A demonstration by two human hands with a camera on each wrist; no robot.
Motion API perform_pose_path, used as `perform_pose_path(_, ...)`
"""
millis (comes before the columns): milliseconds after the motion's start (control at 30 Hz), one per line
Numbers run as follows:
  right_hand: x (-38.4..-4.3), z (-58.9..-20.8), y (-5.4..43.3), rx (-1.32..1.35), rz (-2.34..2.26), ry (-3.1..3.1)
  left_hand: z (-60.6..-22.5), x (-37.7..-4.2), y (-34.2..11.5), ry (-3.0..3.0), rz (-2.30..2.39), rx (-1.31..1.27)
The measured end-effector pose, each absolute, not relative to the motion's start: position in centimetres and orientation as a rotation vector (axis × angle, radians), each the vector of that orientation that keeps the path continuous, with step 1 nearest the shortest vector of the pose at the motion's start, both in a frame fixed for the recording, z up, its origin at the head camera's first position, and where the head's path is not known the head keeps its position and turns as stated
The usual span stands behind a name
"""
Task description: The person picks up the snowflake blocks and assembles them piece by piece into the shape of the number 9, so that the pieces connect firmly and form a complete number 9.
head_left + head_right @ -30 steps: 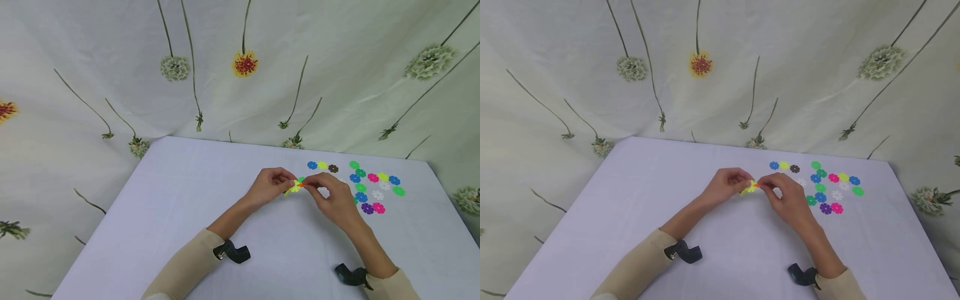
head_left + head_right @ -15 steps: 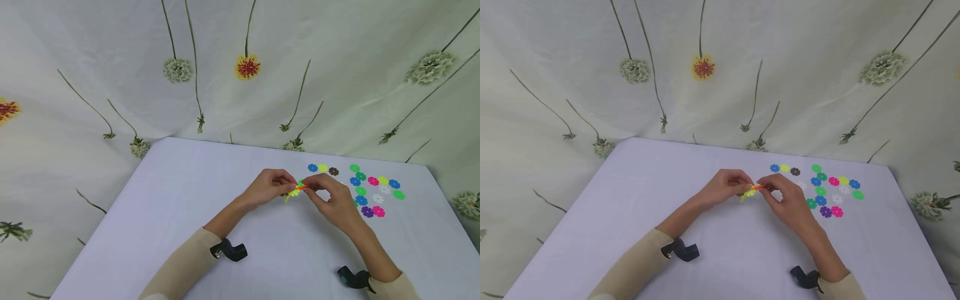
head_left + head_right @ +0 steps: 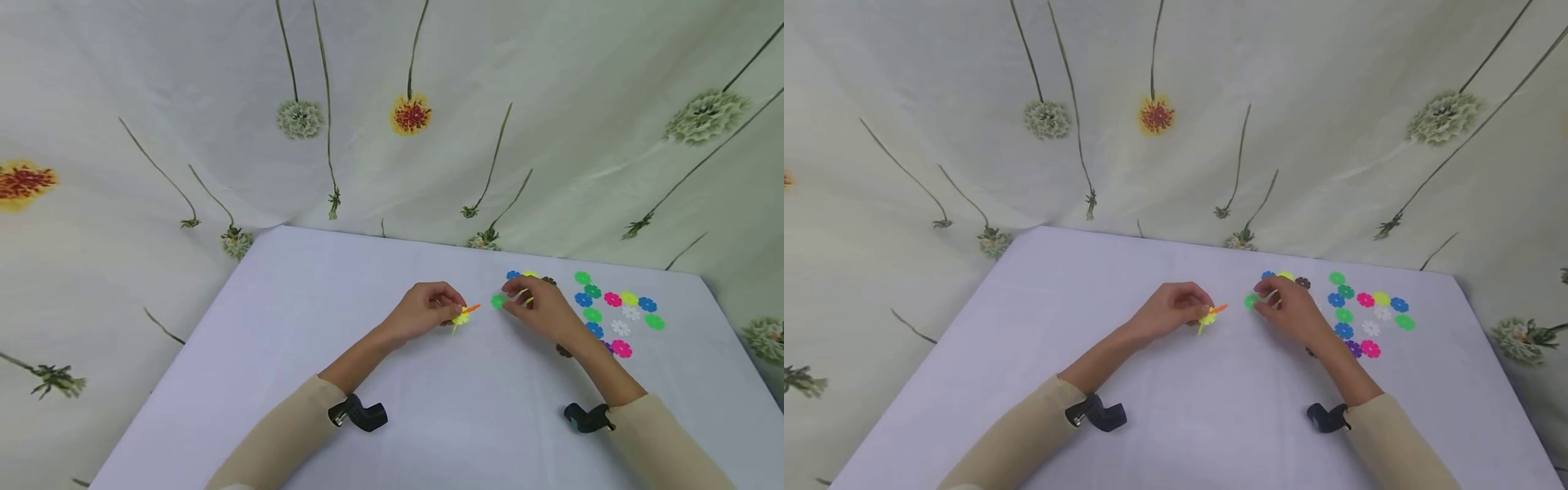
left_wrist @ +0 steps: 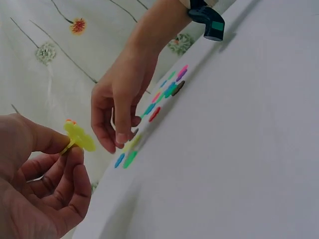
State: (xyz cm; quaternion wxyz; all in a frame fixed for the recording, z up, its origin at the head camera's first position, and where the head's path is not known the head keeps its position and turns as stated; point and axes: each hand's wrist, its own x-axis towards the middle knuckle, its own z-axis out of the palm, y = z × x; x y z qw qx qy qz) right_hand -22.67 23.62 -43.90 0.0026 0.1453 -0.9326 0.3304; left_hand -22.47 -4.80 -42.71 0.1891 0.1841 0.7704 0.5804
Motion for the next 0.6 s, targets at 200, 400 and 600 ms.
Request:
perform_pose_path(200, -23.9, -44.1, 23.2, 0.447, 0.988, -3.028, -43.0, -22.4, -5.2, 2.193, 1.614, 0.523)
perform_pose_path(400, -24.6, -44.4, 22.8, 0.448, 0.902, -3.061, -43.1, -22.5, -5.2, 2.198, 1.612, 0.539)
perform_pose_path(600, -24.9, -44.6, 22.6, 0.465, 0.928, -3.059, -43.1, -22.6, -5.1, 2.146, 1.636, 0.472)
